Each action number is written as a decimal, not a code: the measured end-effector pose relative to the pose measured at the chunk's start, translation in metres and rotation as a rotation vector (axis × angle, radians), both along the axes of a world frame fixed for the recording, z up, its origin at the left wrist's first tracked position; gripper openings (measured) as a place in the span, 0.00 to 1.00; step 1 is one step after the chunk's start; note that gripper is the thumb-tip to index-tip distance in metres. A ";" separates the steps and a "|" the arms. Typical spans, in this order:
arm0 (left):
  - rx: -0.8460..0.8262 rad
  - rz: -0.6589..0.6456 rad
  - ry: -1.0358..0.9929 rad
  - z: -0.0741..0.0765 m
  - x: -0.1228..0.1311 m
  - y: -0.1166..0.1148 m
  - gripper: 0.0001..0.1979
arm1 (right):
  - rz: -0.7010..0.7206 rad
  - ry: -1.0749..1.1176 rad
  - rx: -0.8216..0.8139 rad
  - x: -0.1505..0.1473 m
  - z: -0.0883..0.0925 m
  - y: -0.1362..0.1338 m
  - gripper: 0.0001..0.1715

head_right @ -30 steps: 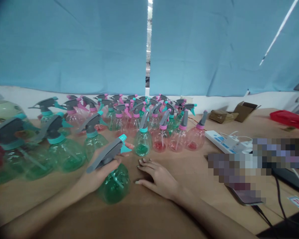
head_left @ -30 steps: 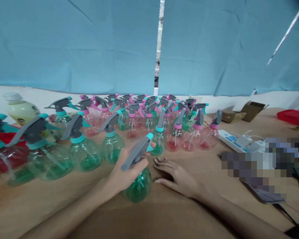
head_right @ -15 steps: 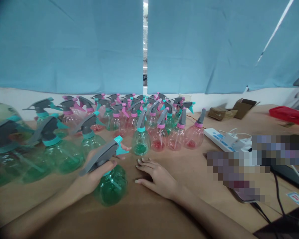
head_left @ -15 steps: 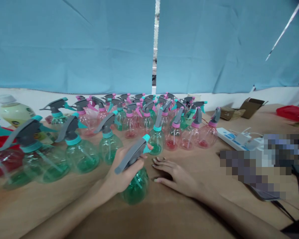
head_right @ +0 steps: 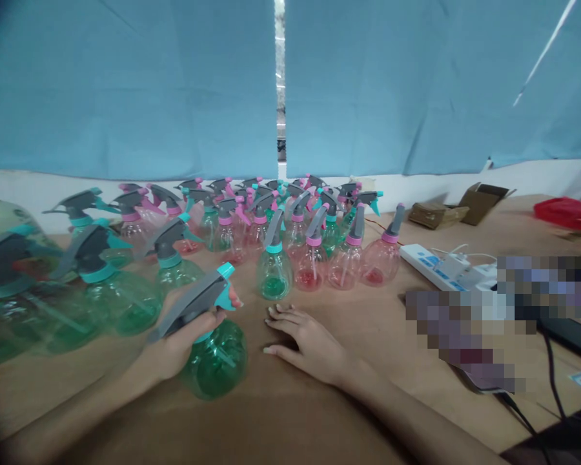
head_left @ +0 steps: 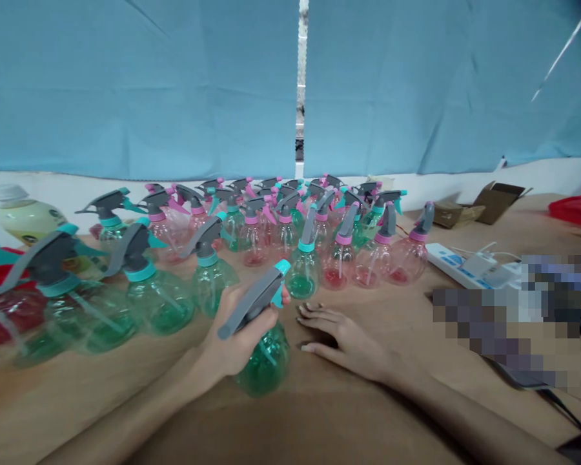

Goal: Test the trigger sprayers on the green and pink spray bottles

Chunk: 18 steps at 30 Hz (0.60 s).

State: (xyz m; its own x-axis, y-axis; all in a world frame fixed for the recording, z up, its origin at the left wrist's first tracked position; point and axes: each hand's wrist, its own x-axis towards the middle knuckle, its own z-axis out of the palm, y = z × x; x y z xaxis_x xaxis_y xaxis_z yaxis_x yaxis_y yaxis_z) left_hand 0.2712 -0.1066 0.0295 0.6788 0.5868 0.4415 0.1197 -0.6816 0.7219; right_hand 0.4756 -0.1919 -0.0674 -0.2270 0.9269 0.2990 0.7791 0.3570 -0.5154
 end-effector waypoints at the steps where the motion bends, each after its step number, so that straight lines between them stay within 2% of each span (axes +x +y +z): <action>1: 0.007 -0.003 0.000 0.001 0.000 0.000 0.06 | -0.002 -0.003 -0.002 0.000 0.000 0.000 0.31; 9: -0.039 0.012 -0.019 0.003 0.003 -0.003 0.10 | -0.001 -0.007 0.002 0.000 -0.001 -0.001 0.31; 18: -0.028 0.088 -0.038 -0.004 0.004 -0.002 0.03 | 0.004 -0.004 0.005 0.000 0.002 -0.001 0.30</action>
